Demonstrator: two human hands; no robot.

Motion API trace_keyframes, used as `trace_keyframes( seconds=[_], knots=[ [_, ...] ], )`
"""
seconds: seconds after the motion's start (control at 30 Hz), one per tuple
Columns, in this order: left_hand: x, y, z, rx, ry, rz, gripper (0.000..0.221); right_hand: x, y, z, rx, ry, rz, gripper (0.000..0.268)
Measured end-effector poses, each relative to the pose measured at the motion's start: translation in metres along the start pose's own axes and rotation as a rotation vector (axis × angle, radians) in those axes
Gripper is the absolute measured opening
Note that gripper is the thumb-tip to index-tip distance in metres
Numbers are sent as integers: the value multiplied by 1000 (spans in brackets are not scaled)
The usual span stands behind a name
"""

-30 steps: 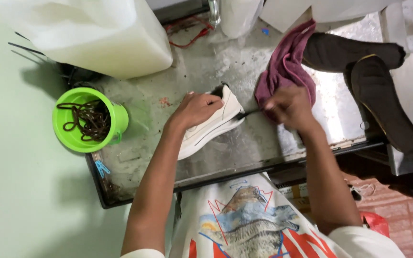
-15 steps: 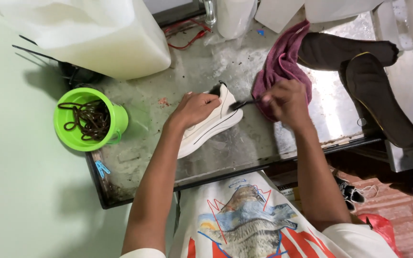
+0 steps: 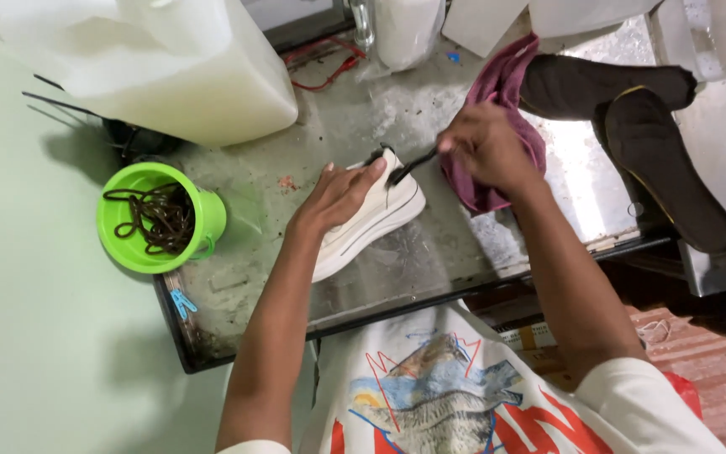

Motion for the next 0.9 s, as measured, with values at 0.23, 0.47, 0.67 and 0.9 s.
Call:
trace_keyframes(
  seconds=[0.23, 0.47, 0.67, 0.9],
  knots=[
    [6, 6, 2, 2, -30, -56, 110, 4, -22, -9, -41, 42, -78, 11],
    [-3, -9, 7, 5, -18, -16, 117, 4, -16, -19, 222, 19, -108, 8],
    [-8, -13, 14, 4, -13, -14, 122, -3, -28, -24, 131, 124, -179, 11],
    [-4, -11, 12, -21, -17, -15, 125, -3, -43, -25, 283, 158, -190, 11]
  ],
)
Point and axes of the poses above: each hand's wrist, its own x-axis towards the middle knuckle, its own z-axis out of the back of the hand, y = z × x, the point moved 2 cm from there along x, towards the middle knuckle, and after that the axes turned 1 degree about -x, right-handed, at the moved point
